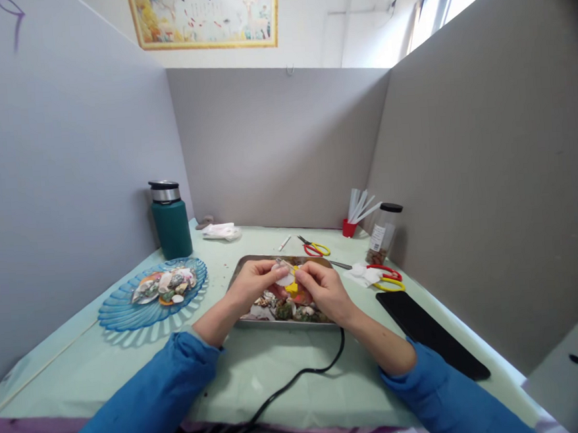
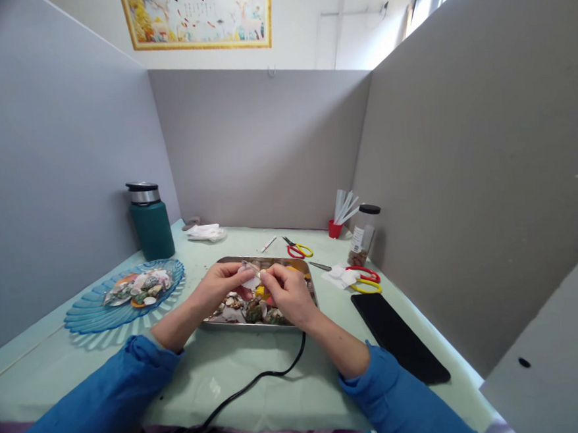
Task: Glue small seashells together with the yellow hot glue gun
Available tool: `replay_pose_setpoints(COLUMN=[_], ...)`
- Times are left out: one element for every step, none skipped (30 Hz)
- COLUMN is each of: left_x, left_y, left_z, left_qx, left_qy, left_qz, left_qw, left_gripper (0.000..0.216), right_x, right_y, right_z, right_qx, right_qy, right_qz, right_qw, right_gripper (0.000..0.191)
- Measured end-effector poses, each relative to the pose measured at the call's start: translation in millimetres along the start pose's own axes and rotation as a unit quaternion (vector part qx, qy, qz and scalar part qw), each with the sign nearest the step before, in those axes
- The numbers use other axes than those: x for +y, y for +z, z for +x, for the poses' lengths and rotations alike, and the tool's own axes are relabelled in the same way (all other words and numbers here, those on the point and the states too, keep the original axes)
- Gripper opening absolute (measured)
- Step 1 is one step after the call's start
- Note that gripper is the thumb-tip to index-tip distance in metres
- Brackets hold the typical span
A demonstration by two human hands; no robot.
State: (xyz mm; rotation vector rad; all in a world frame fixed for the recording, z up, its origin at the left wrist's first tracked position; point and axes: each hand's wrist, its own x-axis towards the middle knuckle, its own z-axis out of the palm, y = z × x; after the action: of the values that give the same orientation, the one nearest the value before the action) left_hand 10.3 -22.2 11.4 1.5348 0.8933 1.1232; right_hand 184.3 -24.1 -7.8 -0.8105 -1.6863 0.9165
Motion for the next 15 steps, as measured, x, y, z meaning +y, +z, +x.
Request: replay_pose_setpoints(left_x=[-0.2, -0.6, -1.1, -1.8, -2.4, -3.0, -3.6, -4.0, -4.2, -4.4, -4.4, -4.5, -4.6, -4.9, -5.3], left_y=[-0.3, -0.6, -0.9, -1.3, -1.6, -1.9, -2.1, -2.2, -2.3, -2.3, -2.3, -2.3, -2.3, -2.4, -2.6], left_z=[0.1, 0.4, 0.8, 1.3, 1.8, 2.2, 2.4, 2.5, 2.4, 2.2, 2.0, 1.7, 1.6, 1.6, 1.7], left_qx=[-0.001, -0.003, -0.004, -0.004, -0.004, -0.004, -0.004, -0.005, -0.005, -0.007, -0.007, -0.008, -0.01, -0.009, -0.01], left_qy=[0.002, 0.005, 0.007, 0.009, 0.009, 0.01, 0.01, 0.011, 0.012, 0.014, 0.014, 0.015, 0.016, 0.018, 0.019], left_qz=[0.003, 0.006, 0.009, 0.011, 0.013, 0.015, 0.017, 0.018, 0.02, 0.023, 0.026, 0.029, 0.032, 0.034, 0.037], left_qw=[1.0, 1.0, 1.0, 1.0, 1.0, 1.0, 1.0, 1.0, 1.0, 1.0, 1.0, 0.999, 0.999, 0.999, 0.999], left_gripper=[0.033, 0.033, 0.033, 0.033, 0.033, 0.034, 0.033, 0.033, 0.033, 0.033, 0.033, 0.033, 0.033, 0.033, 0.033], right_x=[0.1, 0.3, 0.6, 1.1, 1.5, 2.0, 2.4, 2.7, 2.9, 3.0, 3.1, 3.2, 3.2, 3.2, 3.1], right_y=[-0.2, -0.5, -0.8, -1.0, -1.3, -1.5, -1.7, -1.8, -1.8, -1.7, -1.6, -1.4, -1.2, -1.0, -0.8], right_z=[0.2, 0.4, 0.6, 0.8, 1.0, 1.1, 1.2, 1.1, 1.1, 1.1, 1.1, 1.1, 1.2, 1.3, 1.3], right_qx=[0.002, 0.003, 0.005, 0.005, 0.005, 0.004, 0.003, 0.004, 0.004, 0.005, 0.006, 0.005, 0.005, 0.004, 0.003], right_qy=[-0.003, -0.007, -0.012, -0.016, -0.019, -0.021, -0.021, -0.022, -0.024, -0.025, -0.026, -0.026, -0.024, -0.02, -0.016], right_qz=[-0.006, -0.013, -0.02, -0.026, -0.029, -0.03, -0.03, -0.031, -0.035, -0.037, -0.038, -0.038, -0.034, -0.028, -0.021], right_qw=[1.0, 1.0, 1.0, 1.0, 0.999, 0.999, 0.999, 0.999, 0.999, 0.999, 0.999, 0.999, 0.999, 0.999, 1.0], right_gripper=[0.03, 0.03, 0.031, 0.031, 0.031, 0.031, 0.031, 0.03, 0.03, 0.03, 0.03, 0.03, 0.03, 0.03, 0.03])
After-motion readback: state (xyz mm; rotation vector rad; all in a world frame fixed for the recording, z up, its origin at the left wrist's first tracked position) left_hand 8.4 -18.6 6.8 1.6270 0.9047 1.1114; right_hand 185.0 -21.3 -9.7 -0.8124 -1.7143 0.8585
